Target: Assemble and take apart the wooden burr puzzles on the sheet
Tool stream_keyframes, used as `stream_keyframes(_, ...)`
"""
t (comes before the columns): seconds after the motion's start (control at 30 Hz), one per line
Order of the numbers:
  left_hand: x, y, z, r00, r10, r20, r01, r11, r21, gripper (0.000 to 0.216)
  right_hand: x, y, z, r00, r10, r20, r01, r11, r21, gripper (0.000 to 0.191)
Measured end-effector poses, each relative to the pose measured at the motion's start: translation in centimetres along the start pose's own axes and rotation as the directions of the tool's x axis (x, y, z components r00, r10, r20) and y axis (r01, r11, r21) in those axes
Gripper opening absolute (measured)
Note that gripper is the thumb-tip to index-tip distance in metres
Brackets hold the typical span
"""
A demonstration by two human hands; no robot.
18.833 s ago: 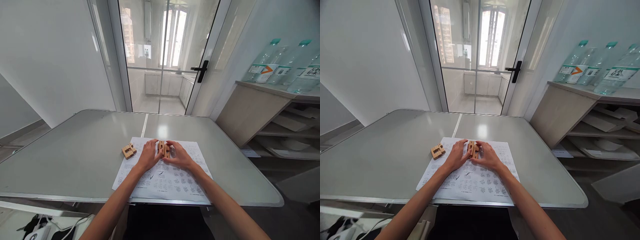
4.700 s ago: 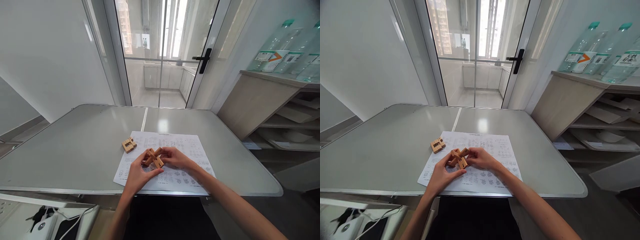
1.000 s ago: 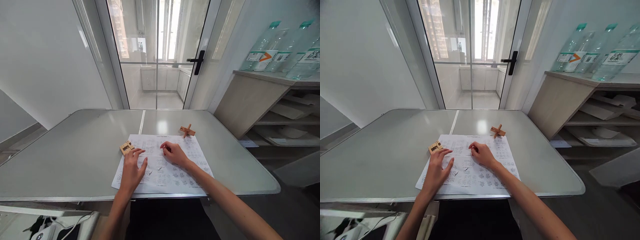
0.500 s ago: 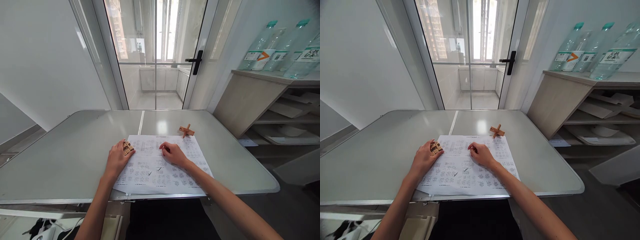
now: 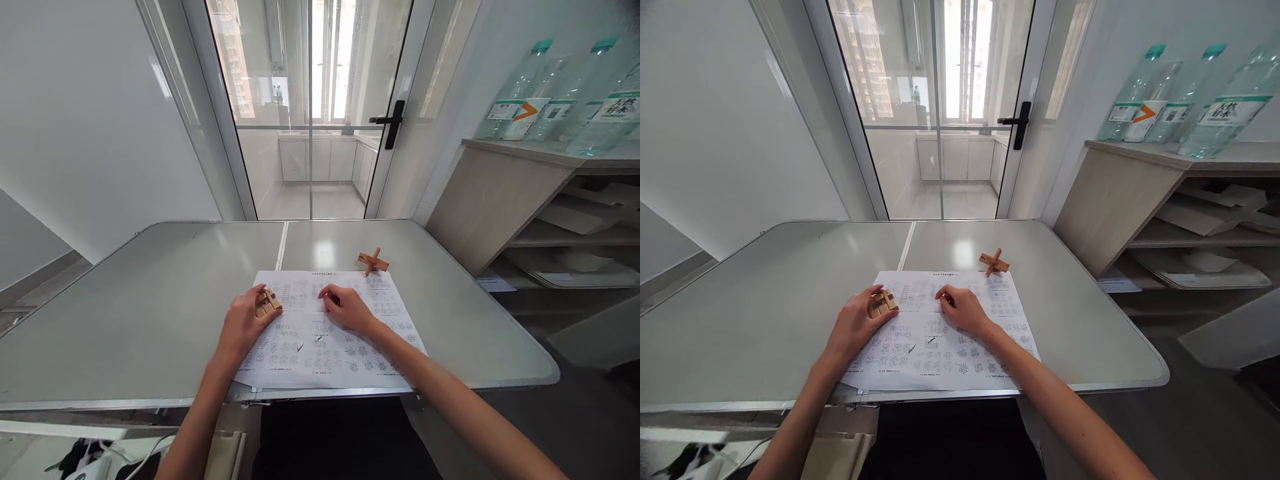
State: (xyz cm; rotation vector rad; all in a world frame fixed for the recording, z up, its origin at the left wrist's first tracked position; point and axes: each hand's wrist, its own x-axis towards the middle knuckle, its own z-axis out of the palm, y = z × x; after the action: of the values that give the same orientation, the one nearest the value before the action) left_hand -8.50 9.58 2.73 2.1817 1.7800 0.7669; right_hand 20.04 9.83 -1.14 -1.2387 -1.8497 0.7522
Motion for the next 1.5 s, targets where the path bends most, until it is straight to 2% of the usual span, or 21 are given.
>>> stream_keyframes(0.27,-2.7,5.2,3.7,0.978,0.204,0.054,-0.198,0.975,-0.100,0.067,0.1,0.3,0.1,1.000,-0.008,-0.010,0.008,1.000,-0.024,0.020)
stream_keyframes(0.47,-3.6,6.3,4.9,0.966,0.252,0.049,-0.241,0.956,-0.165,0.070,0.1,0.2,0.2,0.999,-0.040,0.016,0.040,0.999,-0.016,0.015)
stream_keyframes(0.67,-4.6,4.7,4.2,0.985,0.170,-0.014,-0.170,0.978,-0.120,0.077,0.0,-0.7,-0.5,0.991,-0.086,0.104,0.087,0.996,0.000,0.022)
stream_keyframes(0.73,-5.1,4.3,3.9,0.990,0.136,-0.030,-0.138,0.984,-0.114,0.074,-0.1,-0.8,-0.8,0.982,-0.112,0.153,0.114,0.994,0.001,0.033)
stream_keyframes(0.87,-5.9,4.0,3.7,0.993,0.095,-0.065,-0.103,0.987,-0.124,0.061,-0.2,-0.7,-1.4,0.964,-0.156,0.217,0.166,0.986,-0.030,0.069)
stream_keyframes(0.93,-6.0,4.1,3.7,0.995,0.073,-0.072,-0.082,0.989,-0.127,0.050,-0.3,-0.7,-1.6,0.962,-0.153,0.228,0.167,0.985,-0.046,0.076)
stream_keyframes(1.03,-6.0,4.1,3.6,0.997,0.032,-0.064,-0.041,0.989,-0.142,0.035,-0.4,-0.9,-1.8,0.961,-0.126,0.245,0.144,0.988,-0.057,0.069)
stream_keyframes(1.13,-5.8,3.8,3.7,0.997,-0.015,-0.075,0.002,0.986,-0.169,0.029,-0.2,-1.0,-1.9,0.970,-0.104,0.221,0.105,0.994,0.005,0.063)
stream_keyframes(1.33,-5.4,3.5,3.8,0.993,-0.071,-0.097,0.047,0.971,-0.234,0.031,0.3,-0.8,-1.8,0.977,0.057,0.204,-0.107,0.964,0.243,0.067)
stream_keyframes(1.5,-5.3,3.9,3.7,0.991,-0.087,-0.100,0.058,0.964,-0.258,0.044,0.3,-0.7,-1.2,0.974,0.036,0.226,-0.130,0.900,0.415,0.062)
